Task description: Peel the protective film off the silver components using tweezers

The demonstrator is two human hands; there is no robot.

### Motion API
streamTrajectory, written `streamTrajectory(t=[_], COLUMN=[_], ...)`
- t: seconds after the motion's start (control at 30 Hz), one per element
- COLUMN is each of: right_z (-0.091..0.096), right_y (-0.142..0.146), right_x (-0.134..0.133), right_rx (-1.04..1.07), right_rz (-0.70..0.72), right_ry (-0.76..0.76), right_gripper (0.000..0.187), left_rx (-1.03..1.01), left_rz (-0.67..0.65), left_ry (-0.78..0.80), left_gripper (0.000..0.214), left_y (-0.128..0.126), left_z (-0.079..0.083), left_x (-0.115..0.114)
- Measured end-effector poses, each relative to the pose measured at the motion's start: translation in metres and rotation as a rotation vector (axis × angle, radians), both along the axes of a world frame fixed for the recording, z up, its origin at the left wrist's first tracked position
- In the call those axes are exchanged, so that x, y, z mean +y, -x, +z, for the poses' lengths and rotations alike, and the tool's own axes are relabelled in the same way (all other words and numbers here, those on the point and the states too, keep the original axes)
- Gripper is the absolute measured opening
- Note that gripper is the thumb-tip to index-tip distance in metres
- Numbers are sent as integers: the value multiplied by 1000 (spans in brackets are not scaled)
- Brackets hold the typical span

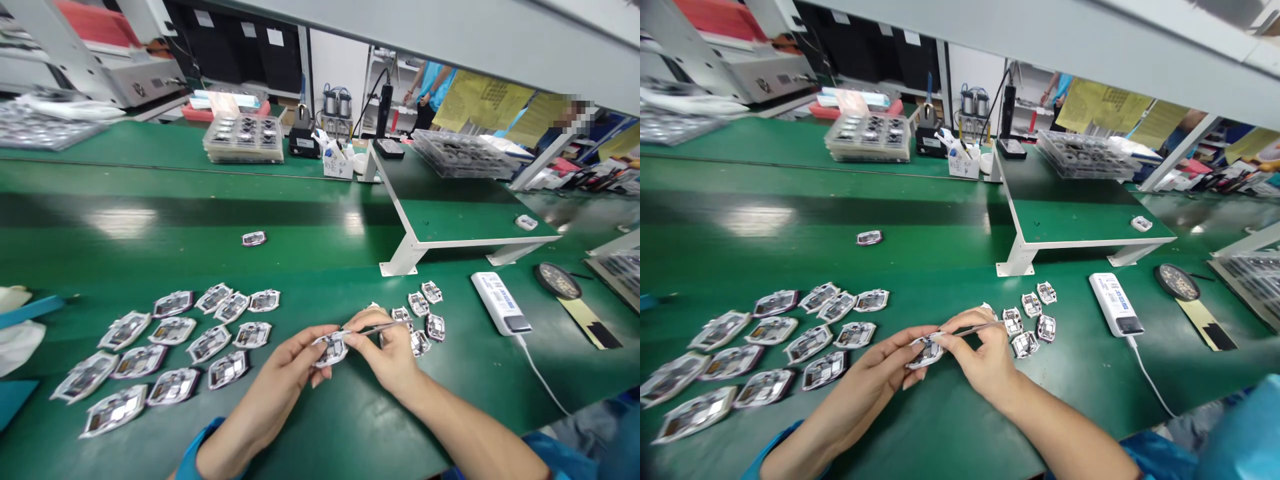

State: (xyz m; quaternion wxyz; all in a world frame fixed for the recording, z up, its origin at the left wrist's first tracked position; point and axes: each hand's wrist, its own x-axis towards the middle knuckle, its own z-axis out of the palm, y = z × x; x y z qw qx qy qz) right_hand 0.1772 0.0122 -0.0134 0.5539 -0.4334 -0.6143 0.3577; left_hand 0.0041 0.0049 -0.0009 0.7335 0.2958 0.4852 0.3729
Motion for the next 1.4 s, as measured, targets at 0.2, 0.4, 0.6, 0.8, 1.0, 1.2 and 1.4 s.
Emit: streamTrajectory(t=[0.2,0.4,0.6,0.8,1.0,1.2,1.4], right_z=[1,2,3,3,4,8,9], right_y=[0,-2,-3,-2,-1,-1,-3], right_x=[1,1,2,4,3,3,5], right_rx=[-26,38,90,129,168,175,158], right_rz=[58,62,37,48,28,13,19], right_ry=[-122,35,242,289,290,293,290], right_gripper=[5,3,7,10,10,6,7], left_rx=[-40,45,215,257,274,272,252], left_rz=[0,-39,-77,-55,-101,-103,-97], left_ry=[17,-71,-283,-422,-387,-380,-374], left_gripper=[43,46,34,26,28,29,29], left_y=[-1,-1,1,1,-1,-1,-1], left_z=[5,5,-7,-22,-5,-1,-1], left_x=[0,1,-2,-4,-2,-3,-3])
